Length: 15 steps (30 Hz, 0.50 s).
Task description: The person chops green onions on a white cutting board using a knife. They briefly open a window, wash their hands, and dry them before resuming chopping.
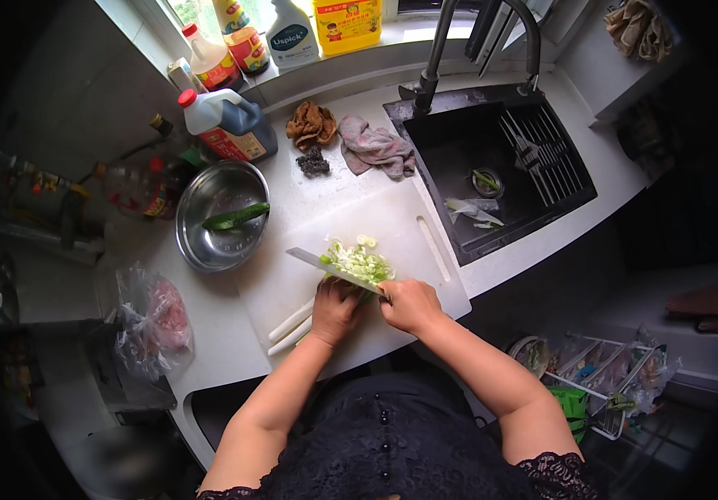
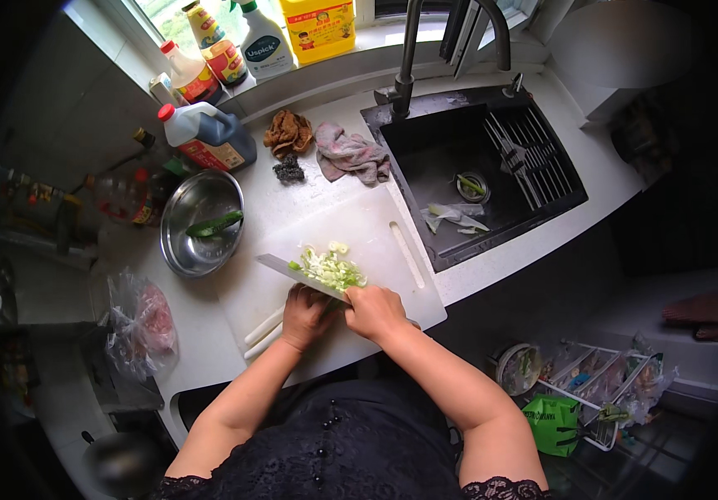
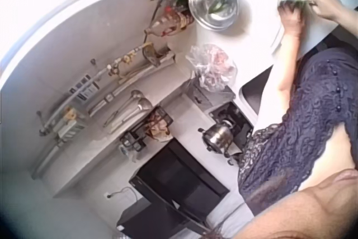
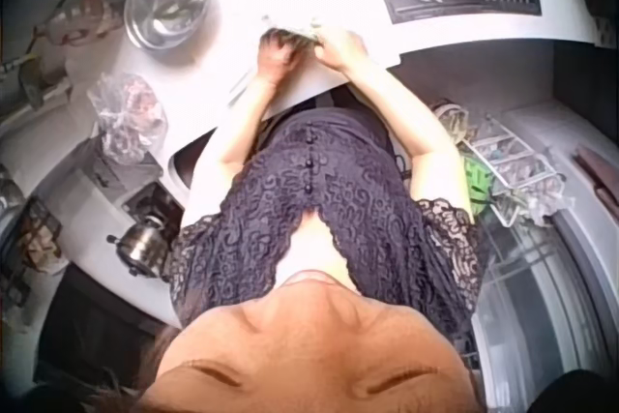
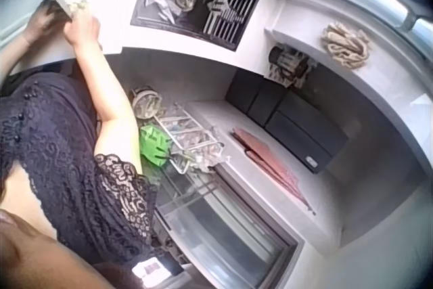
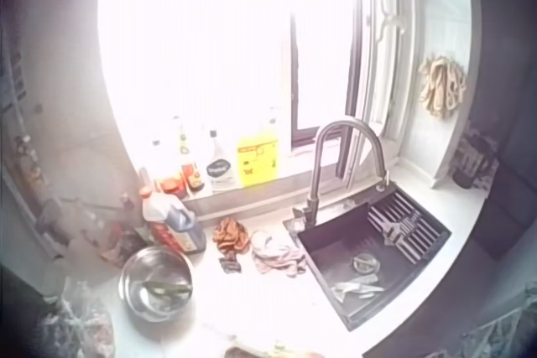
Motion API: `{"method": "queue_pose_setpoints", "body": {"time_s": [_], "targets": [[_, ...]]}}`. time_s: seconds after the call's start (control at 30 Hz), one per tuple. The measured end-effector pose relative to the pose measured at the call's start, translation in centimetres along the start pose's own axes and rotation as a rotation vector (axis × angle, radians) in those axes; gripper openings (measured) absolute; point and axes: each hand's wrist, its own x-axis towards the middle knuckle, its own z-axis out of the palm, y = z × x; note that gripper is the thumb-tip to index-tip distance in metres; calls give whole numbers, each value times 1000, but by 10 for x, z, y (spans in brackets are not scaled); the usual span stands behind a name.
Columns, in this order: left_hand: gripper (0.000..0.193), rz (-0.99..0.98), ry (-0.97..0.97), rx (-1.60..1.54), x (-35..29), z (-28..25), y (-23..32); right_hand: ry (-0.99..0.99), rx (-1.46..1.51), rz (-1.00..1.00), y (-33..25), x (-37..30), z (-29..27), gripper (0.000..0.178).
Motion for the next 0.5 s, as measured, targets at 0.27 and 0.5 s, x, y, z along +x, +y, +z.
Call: {"method": "queue_pose_setpoints", "body": {"time_s": [0.27, 0.5], "targets": [[61, -59, -26, 19, -2, -19, 14, 254, 22, -83, 20, -18, 12, 46], [41, -147, 43, 83, -12, -30, 35, 370, 19, -94, 55, -9, 36, 55]]}}
